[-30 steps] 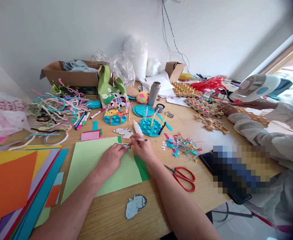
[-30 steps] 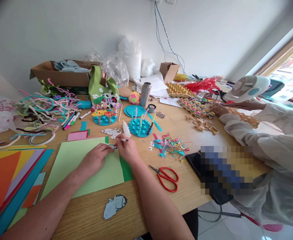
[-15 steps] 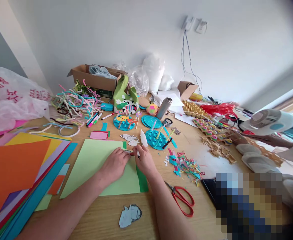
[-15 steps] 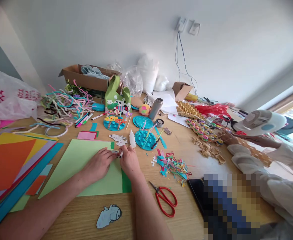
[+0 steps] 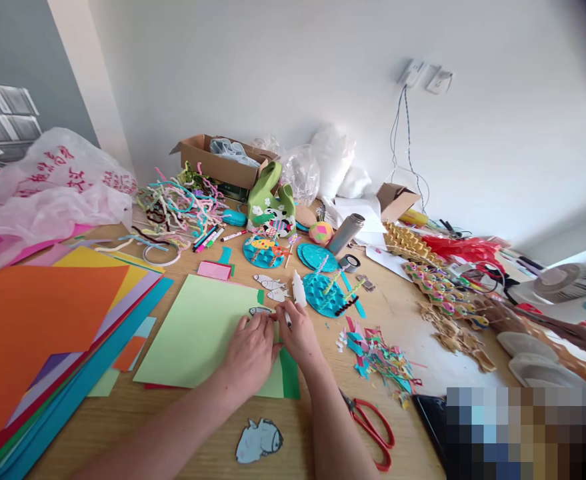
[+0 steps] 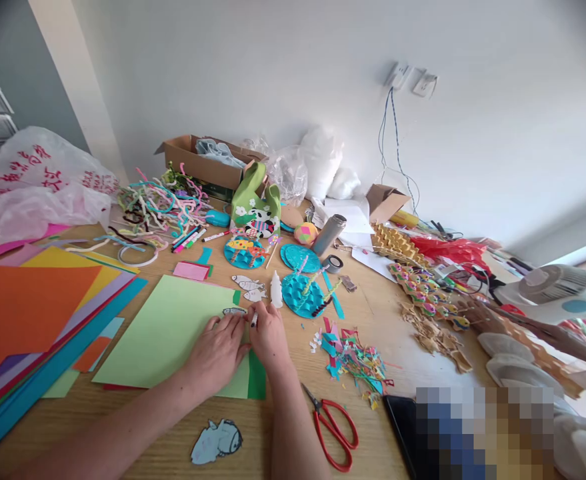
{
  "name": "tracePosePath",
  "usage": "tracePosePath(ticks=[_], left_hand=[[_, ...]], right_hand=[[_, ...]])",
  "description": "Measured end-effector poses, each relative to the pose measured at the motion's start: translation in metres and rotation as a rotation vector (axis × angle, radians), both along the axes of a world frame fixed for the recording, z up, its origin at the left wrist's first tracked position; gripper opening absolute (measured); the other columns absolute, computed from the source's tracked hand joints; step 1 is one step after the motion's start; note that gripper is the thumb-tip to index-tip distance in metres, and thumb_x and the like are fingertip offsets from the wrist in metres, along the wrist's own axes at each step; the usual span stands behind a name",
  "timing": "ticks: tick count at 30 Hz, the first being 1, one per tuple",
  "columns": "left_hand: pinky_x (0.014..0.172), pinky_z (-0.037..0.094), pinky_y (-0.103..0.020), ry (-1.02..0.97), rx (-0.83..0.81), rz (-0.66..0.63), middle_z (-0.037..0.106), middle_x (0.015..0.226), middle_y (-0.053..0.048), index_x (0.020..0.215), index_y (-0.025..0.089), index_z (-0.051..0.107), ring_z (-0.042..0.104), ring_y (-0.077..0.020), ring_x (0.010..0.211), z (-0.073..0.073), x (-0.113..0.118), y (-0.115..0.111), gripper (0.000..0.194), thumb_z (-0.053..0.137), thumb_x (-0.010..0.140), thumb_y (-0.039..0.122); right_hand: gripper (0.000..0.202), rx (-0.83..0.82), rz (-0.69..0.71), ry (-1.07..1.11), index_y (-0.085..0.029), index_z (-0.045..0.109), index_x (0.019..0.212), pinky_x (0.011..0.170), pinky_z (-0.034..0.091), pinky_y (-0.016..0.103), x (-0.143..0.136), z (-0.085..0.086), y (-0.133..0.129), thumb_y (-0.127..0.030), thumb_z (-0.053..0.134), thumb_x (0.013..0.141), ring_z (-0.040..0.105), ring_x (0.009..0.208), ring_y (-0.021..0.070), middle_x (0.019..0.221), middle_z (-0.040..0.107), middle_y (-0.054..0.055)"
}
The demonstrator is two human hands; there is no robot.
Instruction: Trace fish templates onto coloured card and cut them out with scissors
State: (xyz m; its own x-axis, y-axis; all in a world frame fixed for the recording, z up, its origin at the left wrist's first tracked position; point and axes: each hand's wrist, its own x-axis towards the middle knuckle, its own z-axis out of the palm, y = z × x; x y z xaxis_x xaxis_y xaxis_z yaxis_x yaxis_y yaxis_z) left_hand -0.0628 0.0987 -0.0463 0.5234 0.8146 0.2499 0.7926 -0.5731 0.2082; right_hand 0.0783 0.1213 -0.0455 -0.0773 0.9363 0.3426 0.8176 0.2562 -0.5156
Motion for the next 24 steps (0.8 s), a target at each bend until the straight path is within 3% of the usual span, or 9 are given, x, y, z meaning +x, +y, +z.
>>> tracePosePath(ticks=[5, 12, 16, 20, 22, 24], left_hand=[[0.104, 0.033, -0.050, 0.044, 0.012, 0.026, 0.055, 0.134, -0.023, 0.127, 0.005, 0.054, 0.047, -0.0324, 0.129, -0.013, 0.005, -0.004, 0.043, 0.046, 0.092, 0.029], [0.103, 0.035, -0.053, -0.004, -0.018, 0.026, 0.054, 0.134, -0.025, 0.126, 0.006, 0.054, 0.047, -0.0347, 0.128, -0.012, 0.005, -0.005, 0.043, 0.049, 0.091, 0.030], [0.101, 0.036, -0.054, -0.051, -0.029, 0.041, 0.056, 0.132, -0.026, 0.120, 0.007, 0.057, 0.048, -0.0354, 0.127, -0.011, 0.006, -0.006, 0.040, 0.049, 0.091, 0.032], [0.099, 0.038, -0.051, -0.020, -0.030, 0.045, 0.057, 0.131, -0.024, 0.120, 0.008, 0.058, 0.050, -0.0344, 0.125, -0.011, 0.007, -0.005, 0.040, 0.048, 0.091, 0.035], [0.099, 0.038, -0.051, 0.003, -0.043, 0.051, 0.056, 0.132, -0.024, 0.120, 0.008, 0.059, 0.050, -0.0342, 0.124, -0.011, 0.008, -0.004, 0.041, 0.048, 0.091, 0.034], [0.100, 0.038, -0.051, 0.004, -0.070, 0.058, 0.058, 0.129, -0.025, 0.119, 0.006, 0.059, 0.049, -0.0348, 0.125, -0.010, 0.009, -0.004, 0.041, 0.048, 0.091, 0.033]], right_hand=[[0.021, -0.034, -0.017, 0.054, -0.022, 0.055, 0.080, 0.074, 0.043, 0.033, -0.003, 0.006, -0.001, -0.024, 0.041, 0.096, 0.056, 0.079, 0.0226, 0.080, 0.065, 0.006], [0.025, -0.070, -0.059, 0.099, -0.022, 0.060, 0.086, 0.079, 0.044, 0.034, -0.004, 0.007, 0.001, -0.033, 0.040, 0.098, 0.058, 0.085, 0.0238, 0.080, 0.067, 0.006], [0.028, -0.094, -0.039, 0.136, -0.022, 0.064, 0.091, 0.081, 0.045, 0.035, -0.010, 0.018, 0.005, -0.036, 0.040, 0.097, 0.060, 0.087, 0.0240, 0.075, 0.067, 0.005], [0.034, -0.117, 0.032, 0.273, -0.020, 0.067, 0.098, 0.070, 0.048, 0.030, -0.024, 0.036, 0.021, -0.042, 0.041, 0.095, 0.062, 0.080, 0.0205, 0.080, 0.067, 0.005], [0.036, -0.165, 0.031, 0.385, -0.018, 0.067, 0.090, 0.061, 0.047, 0.026, -0.034, 0.039, 0.032, -0.043, 0.042, 0.093, 0.061, 0.072, 0.0178, 0.080, 0.066, 0.005], [0.032, -0.235, 0.004, 0.501, -0.018, 0.064, 0.081, 0.052, 0.043, 0.023, -0.042, 0.035, 0.042, -0.042, 0.046, 0.089, 0.058, 0.059, 0.0149, 0.069, 0.061, 0.002]])
